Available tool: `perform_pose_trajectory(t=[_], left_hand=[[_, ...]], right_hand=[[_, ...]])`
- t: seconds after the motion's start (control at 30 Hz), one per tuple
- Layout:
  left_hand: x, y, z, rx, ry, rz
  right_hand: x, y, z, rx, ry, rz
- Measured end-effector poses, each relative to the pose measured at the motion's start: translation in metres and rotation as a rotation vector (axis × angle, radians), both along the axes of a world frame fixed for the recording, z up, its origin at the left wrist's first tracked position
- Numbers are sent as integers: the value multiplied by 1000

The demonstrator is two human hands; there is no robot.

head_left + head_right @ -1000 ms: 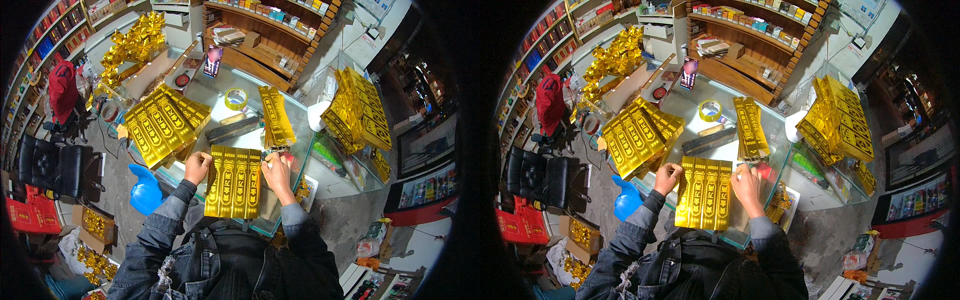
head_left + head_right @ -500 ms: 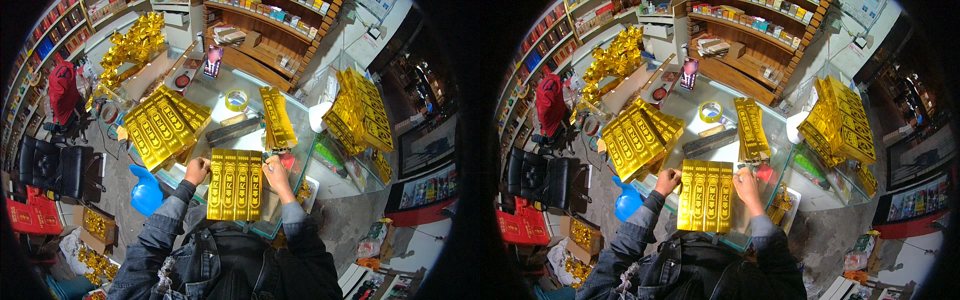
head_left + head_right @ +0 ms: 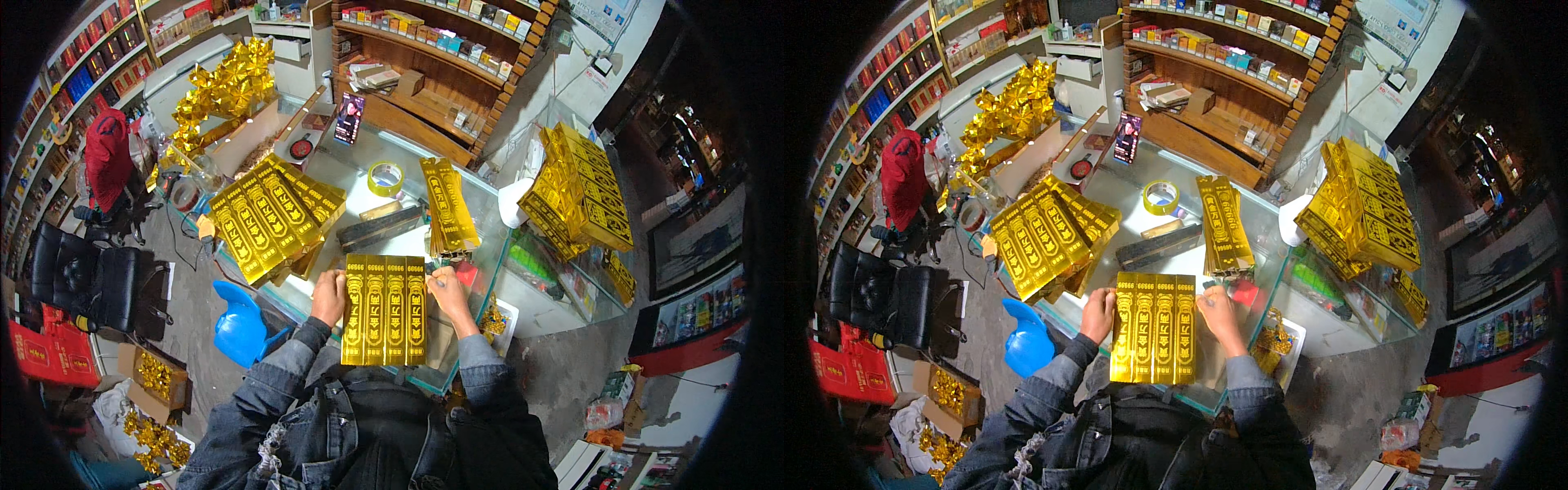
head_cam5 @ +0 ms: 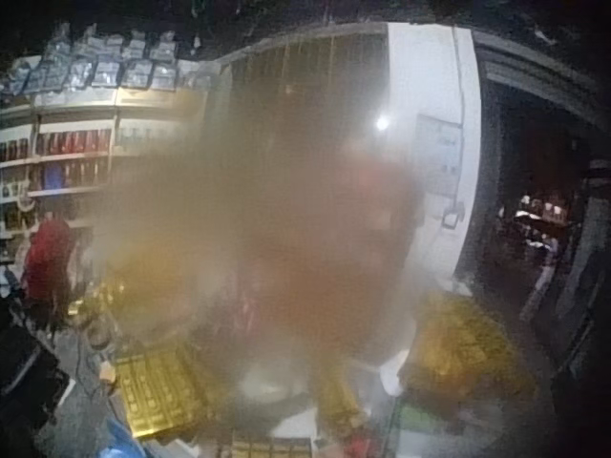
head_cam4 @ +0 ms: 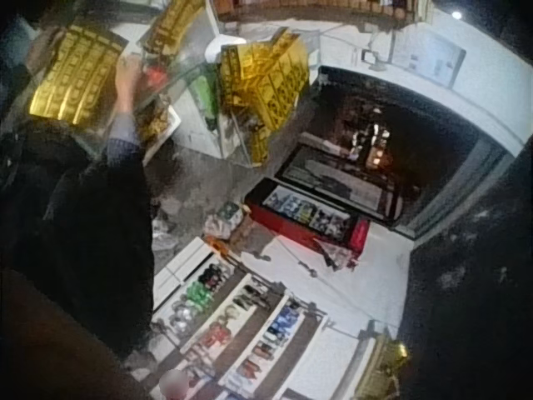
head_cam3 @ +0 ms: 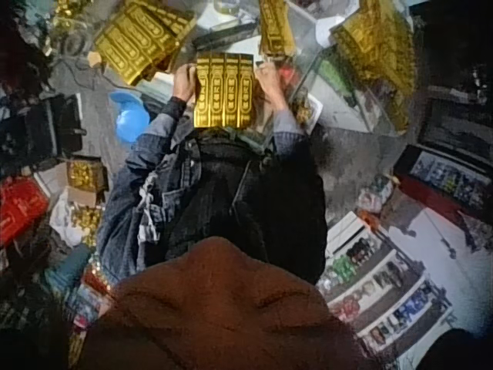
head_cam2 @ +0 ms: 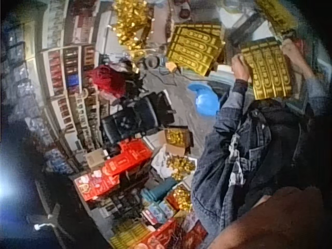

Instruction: The person assembles small gold-colored paper items into rectangular bundles on a glass counter. They fold the paper, align edges, and secure the bundles with adhesive tape, stacking completed units on the counter.

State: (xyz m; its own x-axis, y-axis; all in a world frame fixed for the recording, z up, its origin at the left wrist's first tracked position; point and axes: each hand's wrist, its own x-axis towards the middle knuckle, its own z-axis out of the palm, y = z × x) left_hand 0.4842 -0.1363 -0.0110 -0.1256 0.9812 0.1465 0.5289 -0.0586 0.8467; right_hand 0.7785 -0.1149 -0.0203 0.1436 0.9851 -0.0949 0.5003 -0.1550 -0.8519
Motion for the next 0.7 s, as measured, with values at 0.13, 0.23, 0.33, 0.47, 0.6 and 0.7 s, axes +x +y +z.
perform_pose_trajectory(t=[0.13,0.23,0.33,0.47,0.6,0.7], left_hand=[[16,-13,10,-90,-9,-117],[16,-2,13,-295,-276,-125],[19,3,9,-707,-877,-182],[53,4,-9,-678,-887,-439],[57,10,-5,-322,-298,-401],[20,-6,36,-147,-322,-191]], right_hand=[[-10,-2,4,72,115,-29],[-25,-8,44,77,201,-114],[-39,-23,115,377,-112,-11],[-86,-32,186,578,-406,127],[-124,-18,192,510,-562,188],[-142,-4,177,575,-515,228]])
